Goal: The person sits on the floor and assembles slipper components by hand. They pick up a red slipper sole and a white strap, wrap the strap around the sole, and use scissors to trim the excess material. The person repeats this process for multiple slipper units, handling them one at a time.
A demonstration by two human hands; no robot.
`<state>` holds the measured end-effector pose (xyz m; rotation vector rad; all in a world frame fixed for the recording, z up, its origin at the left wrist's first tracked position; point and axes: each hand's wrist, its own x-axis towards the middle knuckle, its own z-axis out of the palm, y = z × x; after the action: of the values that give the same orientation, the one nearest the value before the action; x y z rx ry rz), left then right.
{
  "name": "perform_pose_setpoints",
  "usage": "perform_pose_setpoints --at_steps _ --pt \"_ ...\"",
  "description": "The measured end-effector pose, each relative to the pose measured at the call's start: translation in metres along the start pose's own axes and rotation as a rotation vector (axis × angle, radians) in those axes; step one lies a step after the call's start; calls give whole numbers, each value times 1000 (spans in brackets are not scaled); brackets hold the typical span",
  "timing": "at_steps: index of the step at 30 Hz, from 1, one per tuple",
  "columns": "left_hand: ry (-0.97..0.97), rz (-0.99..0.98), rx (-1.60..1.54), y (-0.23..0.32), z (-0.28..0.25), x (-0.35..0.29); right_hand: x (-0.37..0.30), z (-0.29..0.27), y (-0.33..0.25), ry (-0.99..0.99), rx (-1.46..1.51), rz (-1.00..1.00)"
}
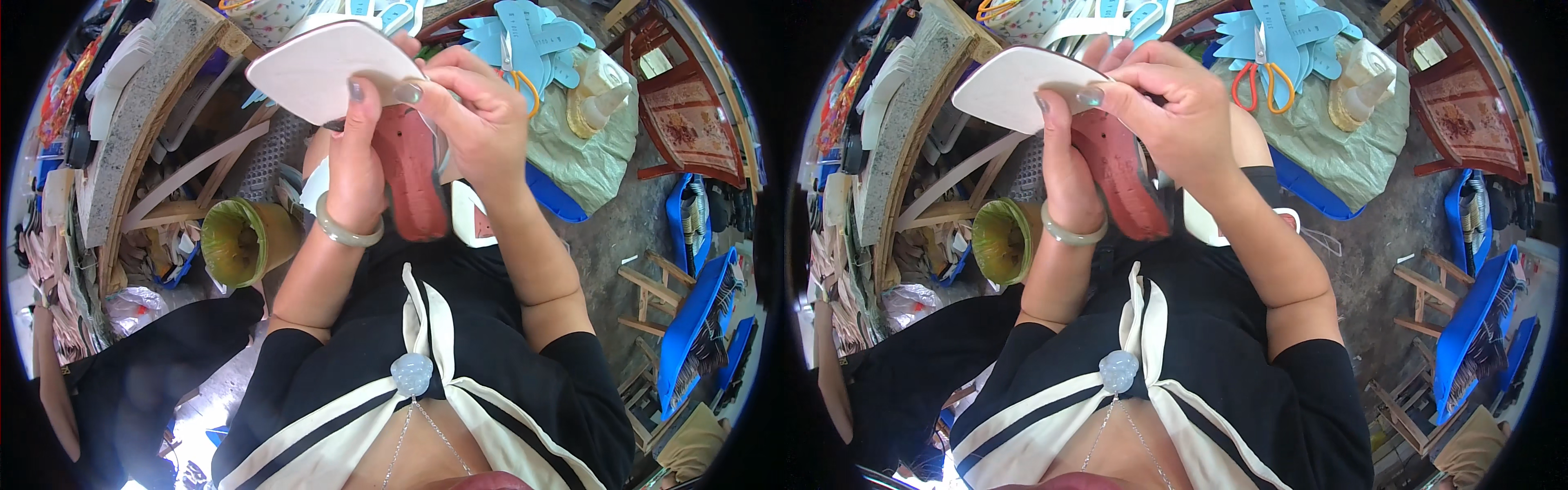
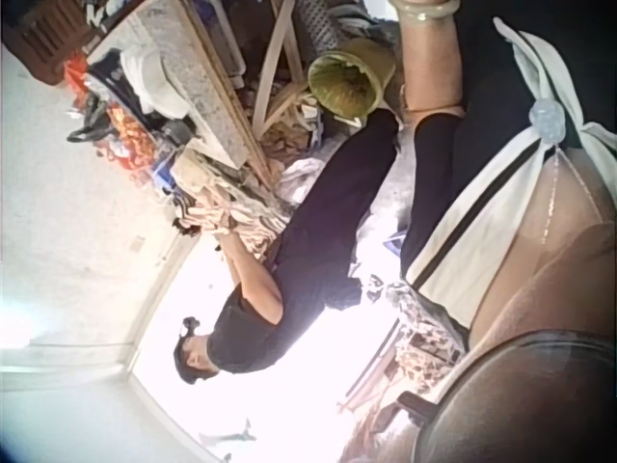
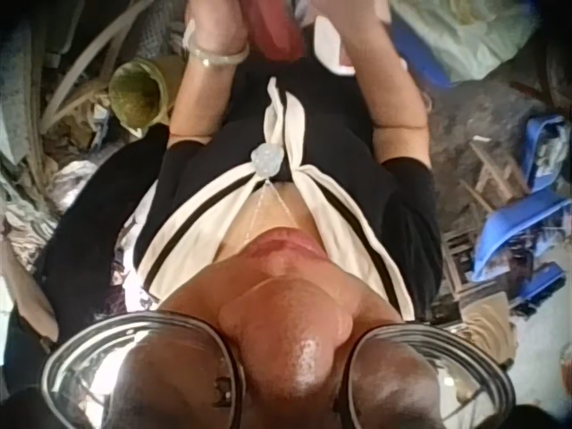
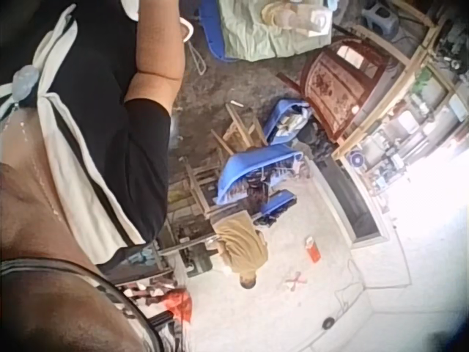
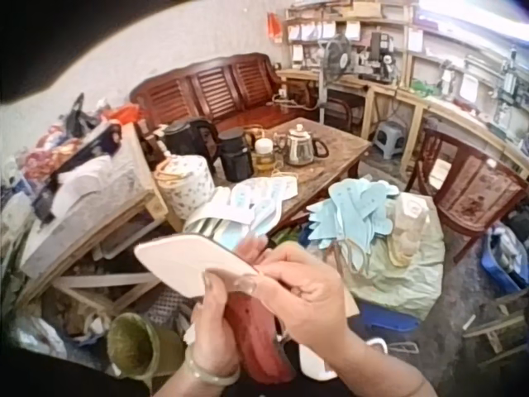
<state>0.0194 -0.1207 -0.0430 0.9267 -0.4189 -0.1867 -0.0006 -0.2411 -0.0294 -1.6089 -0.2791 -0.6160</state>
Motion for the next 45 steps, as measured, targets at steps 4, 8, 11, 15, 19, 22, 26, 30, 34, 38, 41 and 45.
perform_pose_setpoints --at_steps 4,8,11,15,19,22,26,30,34,38,41,45 --pt "161 -19 -201 5 9 4 -6 17 7 25 352 353" --pt "78 -5 -248 13 -6 8 -19 15 5 59 386 429" --pt "182 -13 -417 16 -7 2 -25 15 11 57 309 455" --pt "185 50 -267 22 -15 1 -32 15 12 -26 388 534" --pt "183 140 -23 26 -20 2 -36 17 10 -56 610 641" --pt "207 185 110 30 -22 4 -41 22 7 -52 560 617" --pt "254 171 207 30 -25 1 -41 24 4 -62 482 569" --pt "255 205 172 28 -19 2 -41 19 6 -142 396 536" --pt "160 68 22 26 -15 -4 -41 17 4 -239 113 415" --pt "78 -35 -50 21 -26 -3 -34 11 5 -372 -137 242" --pt "83 -20 45 18 -19 -2 -17 3 13 -377 11 352" --pt "217 -226 -148 37 5 6 13 8 7 -423 -68 413"
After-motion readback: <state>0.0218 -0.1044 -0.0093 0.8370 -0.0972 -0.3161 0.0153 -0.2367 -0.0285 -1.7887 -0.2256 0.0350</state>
